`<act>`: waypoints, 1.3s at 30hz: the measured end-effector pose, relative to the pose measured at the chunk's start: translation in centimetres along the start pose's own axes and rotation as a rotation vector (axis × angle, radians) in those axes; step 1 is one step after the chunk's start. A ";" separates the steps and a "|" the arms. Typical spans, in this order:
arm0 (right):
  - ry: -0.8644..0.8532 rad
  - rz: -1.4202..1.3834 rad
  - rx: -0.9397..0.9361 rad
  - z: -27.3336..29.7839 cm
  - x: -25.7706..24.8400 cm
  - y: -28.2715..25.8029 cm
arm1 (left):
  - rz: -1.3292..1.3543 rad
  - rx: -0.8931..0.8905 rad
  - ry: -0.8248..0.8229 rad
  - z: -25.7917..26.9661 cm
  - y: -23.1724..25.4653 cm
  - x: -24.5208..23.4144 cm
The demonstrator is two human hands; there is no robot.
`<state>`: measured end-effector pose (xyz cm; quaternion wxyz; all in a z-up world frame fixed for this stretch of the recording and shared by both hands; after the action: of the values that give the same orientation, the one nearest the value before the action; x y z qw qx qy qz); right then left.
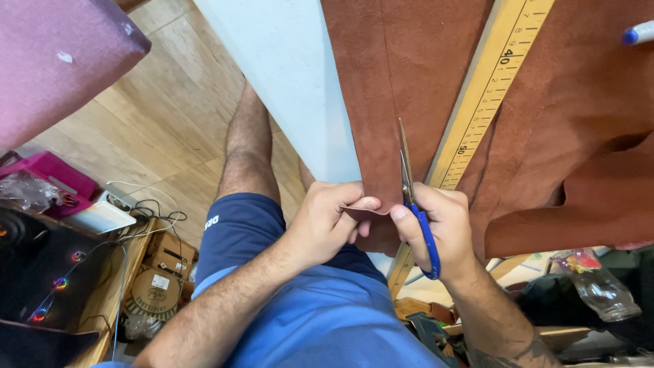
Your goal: Measuring, marking, and cutting pieces of brown leather on a workshop table using a ruler, marker, and scissors.
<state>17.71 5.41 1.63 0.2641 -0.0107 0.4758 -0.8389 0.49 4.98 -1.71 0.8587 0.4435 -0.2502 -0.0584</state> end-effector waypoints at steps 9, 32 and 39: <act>0.017 0.026 0.008 0.1 0.3 0.3 | -0.018 -0.004 -0.001 0.4 -0.4 -0.2; 0.018 0.069 -0.047 -3.1 -0.9 -1.3 | -0.066 -0.001 -0.021 0.5 -2.7 0.2; 0.018 0.053 -0.042 -3.4 -0.6 -1.6 | -0.053 0.010 -0.015 0.6 -2.9 0.1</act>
<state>16.64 8.98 1.20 0.2818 0.0041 0.4957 -0.8215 0.68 2.83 -3.65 0.8528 0.4537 -0.2448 -0.0833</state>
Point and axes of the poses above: each hand's wrist, its own z-axis away from the middle knuckle, its own x-axis out of the palm, y = z × x, the point moved 4 cm from there along -z, towards the middle knuckle, and after that the axes turned 6 degrees about -y, right-handed, at the moved point
